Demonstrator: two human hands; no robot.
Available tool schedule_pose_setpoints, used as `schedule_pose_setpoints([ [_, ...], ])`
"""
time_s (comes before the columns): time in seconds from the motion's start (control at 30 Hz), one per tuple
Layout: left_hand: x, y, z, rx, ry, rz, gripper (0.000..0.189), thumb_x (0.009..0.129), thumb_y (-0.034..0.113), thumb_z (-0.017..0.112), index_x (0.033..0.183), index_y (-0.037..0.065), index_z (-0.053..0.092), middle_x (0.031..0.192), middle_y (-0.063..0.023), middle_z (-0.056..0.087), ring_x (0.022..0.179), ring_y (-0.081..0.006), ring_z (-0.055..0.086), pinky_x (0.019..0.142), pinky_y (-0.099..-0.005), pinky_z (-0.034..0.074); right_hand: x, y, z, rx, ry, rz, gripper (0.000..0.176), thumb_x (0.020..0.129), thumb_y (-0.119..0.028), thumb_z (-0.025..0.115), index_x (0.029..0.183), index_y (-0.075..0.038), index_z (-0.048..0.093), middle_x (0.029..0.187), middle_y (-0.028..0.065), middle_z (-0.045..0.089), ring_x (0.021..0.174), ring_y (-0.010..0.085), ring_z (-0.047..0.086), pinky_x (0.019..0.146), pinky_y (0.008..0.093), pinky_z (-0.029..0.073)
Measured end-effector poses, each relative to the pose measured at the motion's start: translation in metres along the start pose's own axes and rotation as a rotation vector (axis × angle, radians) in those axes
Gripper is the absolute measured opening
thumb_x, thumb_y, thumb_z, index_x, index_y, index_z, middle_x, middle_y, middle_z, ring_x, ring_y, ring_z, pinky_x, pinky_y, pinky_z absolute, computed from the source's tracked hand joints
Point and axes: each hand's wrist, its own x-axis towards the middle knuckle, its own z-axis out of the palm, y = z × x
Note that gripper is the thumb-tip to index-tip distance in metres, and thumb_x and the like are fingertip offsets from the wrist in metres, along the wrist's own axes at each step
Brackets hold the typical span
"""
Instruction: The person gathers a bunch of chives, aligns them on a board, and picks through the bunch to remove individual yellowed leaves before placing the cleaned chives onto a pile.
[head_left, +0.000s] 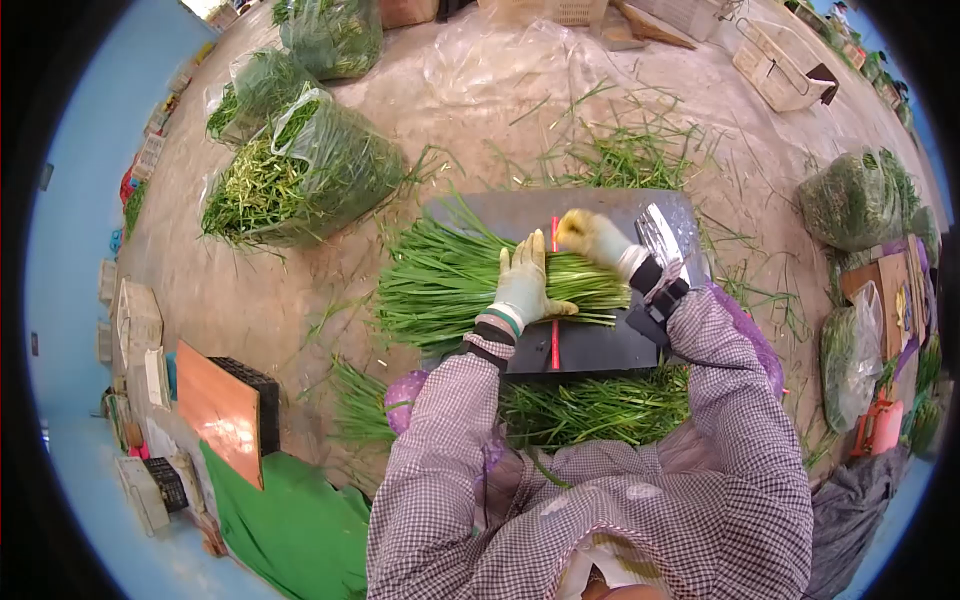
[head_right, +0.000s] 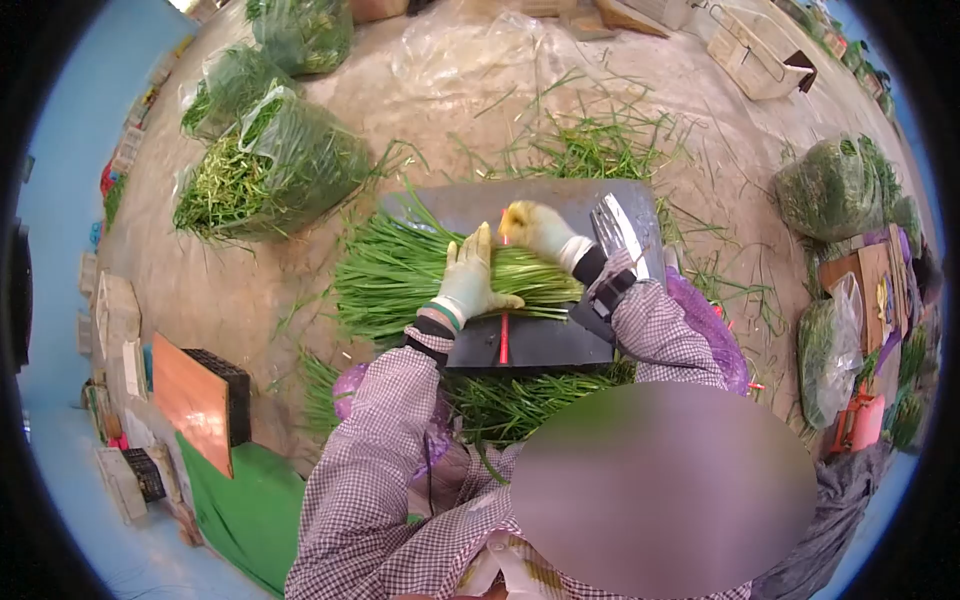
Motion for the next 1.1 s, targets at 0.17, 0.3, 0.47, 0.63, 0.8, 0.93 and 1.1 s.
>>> schedule_pose_setpoints([
  [0.17,-0.006,0.000,-0.011,-0.038,0.023,0.024,0.141,0.063,0.076,0.076,0.158,-0.002,0.007,0.162,-0.0225,0.020,0.152,-0.0341,0.018,0.123,-0.0541,0.010,0.002,0.028,-0.136,0.432,0.534,-0.056,0.028,0.092,-0.028,0.069,0.110,-0.005,0.068,0.098,0.0100,0.071,0.090,0.0189,0.063,0.080,0.0326,0.052],
  [0.3,-0.013,-0.026,-0.011,-0.166,0.333,0.002,0.104,0.086,0.071,0.059,0.154,-0.001,0.027,0.162,-0.0226,0.023,0.152,-0.0349,0.019,0.122,-0.0573,0.007,-0.057,0.113,-0.208,-1.160,0.668,0.511,0.035,0.091,-0.024,0.067,0.120,-0.005,0.064,0.109,0.0168,0.071,0.103,0.0303,0.067,0.083,0.0401,0.053],
  [0.47,-0.092,-0.046,-0.094,-1.008,0.865,-0.086,0.044,0.105,0.033,0.051,0.126,-0.003,0.064,0.126,-0.0155,0.067,0.119,-0.0280,0.061,0.109,-0.0372,0.042,-0.093,0.004,-0.163,-0.719,0.172,0.641,0.048,0.092,-0.023,0.064,0.135,-0.004,0.055,0.135,0.0176,0.058,0.124,0.0306,0.056,0.100,0.0407,0.048],
  [0.63,-0.151,0.006,-0.081,-2.125,0.777,-0.011,0.047,0.108,0.034,0.043,0.132,-0.002,0.060,0.134,-0.0193,0.061,0.126,-0.0286,0.057,0.114,-0.0406,0.039,-0.113,-0.210,0.008,-0.308,0.437,-0.484,0.056,0.085,-0.032,0.070,0.135,-0.009,0.058,0.140,0.0147,0.054,0.134,0.0285,0.048,0.114,0.0427,0.035],
  [0.8,-0.246,0.024,-0.064,-2.543,0.561,0.270,0.068,0.105,0.053,0.038,0.150,0.001,0.040,0.157,-0.0186,0.036,0.143,-0.0321,0.039,0.118,-0.0442,0.031,-0.099,-0.215,0.102,-0.402,-0.026,-0.615,0.060,0.074,-0.015,0.072,0.133,-0.011,0.060,0.137,0.0117,0.059,0.130,0.0310,0.052,0.113,0.0478,0.036],
  [0.93,-0.353,-0.053,-0.018,-2.090,0.905,-0.066,0.066,0.106,0.051,0.036,0.144,-0.002,0.046,0.142,-0.0203,0.055,0.131,-0.0341,0.053,0.115,-0.0455,0.036,-0.086,-0.106,0.061,-0.382,0.139,-0.339,0.027,0.097,-0.015,0.062,0.118,0.001,0.066,0.127,0.0169,0.065,0.117,0.0322,0.061,0.103,0.0388,0.046],
  [1.1,-0.446,-0.194,0.258,-1.775,1.543,-1.292,0.045,0.101,0.036,0.058,0.120,-0.004,0.063,0.116,-0.0166,0.070,0.104,-0.0276,0.068,0.101,-0.0380,0.050,-0.110,-0.113,0.039,-0.154,0.111,-0.147,0.024,0.103,-0.010,0.052,0.119,0.003,0.065,0.119,0.0133,0.068,0.111,0.0231,0.063,0.100,0.0334,0.047],
])
